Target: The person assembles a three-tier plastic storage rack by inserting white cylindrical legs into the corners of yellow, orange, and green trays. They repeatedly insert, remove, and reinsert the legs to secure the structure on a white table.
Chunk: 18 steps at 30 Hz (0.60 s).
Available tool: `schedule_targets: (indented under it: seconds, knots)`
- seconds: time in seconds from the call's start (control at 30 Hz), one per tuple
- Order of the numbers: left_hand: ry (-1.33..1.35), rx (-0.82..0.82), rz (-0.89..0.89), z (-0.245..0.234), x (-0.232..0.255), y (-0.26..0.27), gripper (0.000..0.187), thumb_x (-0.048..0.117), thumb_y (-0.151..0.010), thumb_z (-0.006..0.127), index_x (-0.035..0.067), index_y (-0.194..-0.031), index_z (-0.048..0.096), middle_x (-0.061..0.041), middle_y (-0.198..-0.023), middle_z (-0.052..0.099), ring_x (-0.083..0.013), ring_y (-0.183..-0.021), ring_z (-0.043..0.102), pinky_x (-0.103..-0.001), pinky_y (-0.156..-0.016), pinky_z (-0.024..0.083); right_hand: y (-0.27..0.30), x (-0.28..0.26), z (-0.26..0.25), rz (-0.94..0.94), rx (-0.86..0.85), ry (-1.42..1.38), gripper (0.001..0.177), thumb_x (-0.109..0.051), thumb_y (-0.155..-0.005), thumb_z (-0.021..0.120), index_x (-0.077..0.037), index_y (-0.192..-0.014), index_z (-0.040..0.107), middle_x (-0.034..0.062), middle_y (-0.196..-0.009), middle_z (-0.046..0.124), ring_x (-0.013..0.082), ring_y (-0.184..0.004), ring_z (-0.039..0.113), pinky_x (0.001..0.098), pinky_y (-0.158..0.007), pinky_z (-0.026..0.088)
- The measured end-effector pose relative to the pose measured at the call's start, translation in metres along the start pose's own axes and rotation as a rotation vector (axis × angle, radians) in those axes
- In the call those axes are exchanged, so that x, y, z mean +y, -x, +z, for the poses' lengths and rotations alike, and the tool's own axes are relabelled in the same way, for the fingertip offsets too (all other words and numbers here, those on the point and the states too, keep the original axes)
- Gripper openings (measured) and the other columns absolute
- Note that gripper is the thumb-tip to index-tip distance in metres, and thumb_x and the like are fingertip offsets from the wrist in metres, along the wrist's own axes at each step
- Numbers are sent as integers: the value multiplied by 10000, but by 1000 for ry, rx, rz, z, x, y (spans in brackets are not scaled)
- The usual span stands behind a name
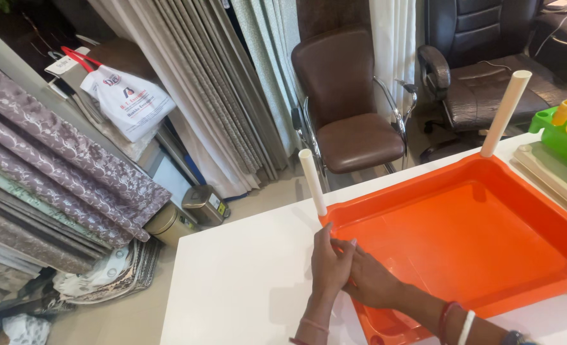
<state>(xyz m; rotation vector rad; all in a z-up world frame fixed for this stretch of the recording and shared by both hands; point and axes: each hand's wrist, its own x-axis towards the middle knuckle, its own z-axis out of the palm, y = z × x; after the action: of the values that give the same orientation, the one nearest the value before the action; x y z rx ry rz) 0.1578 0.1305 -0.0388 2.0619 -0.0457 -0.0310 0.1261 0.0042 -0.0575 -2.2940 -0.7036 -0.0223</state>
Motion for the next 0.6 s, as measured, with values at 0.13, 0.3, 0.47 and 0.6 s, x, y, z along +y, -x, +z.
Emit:
schedule_targets:
  seconds: [0.13, 0.3, 0.47, 0.6]
  knots:
    - [134, 106, 41, 5, -9, -31, 821, 306, -869, 754, 64, -1524, 322, -151, -1459, 486, -300, -1263, 568, -407, -1030, 496, -31, 21, -3, 78, -53, 114, 693, -212, -842, 788, -87, -1443, 467, 127, -1569, 348, 374, -1417, 359, 492, -1109, 352]
    - [365, 93, -194, 1, -16, -53, 803, 394, -875, 642, 138, -1549, 287, -85, -1378, 530, -287, -1134, 665, -429, -943, 579, -61, 42, 0, 235, -49, 124, 504, -193, -800, 778, -132, -1276, 622, 64, -1405, 587, 301, -1305, 517, 390, -1115, 461]
    - [89, 129, -157, -2, -21, -77, 531, 420, -983, 567, 181, -1456, 539, -80, -1370, 547, -272, -1189, 604, -392, -1034, 493, -88, 51, 7, 246, 189, -98, 489, -175, -804, 762, -99, -1249, 574, 110, -1220, 611, 308, -1118, 640, 432, -937, 521]
    - [110, 285, 289, -2, -23, -92, 425, 263, -1040, 569, 71, -1419, 550, -158, -1425, 574, -336, -1299, 524, -448, -1024, 450, -103, 62, 12, 266, 381, -125, 512, -167, -783, 768, -80, -1205, 491, 139, -1135, 575, 321, -1041, 654, 436, -857, 542]
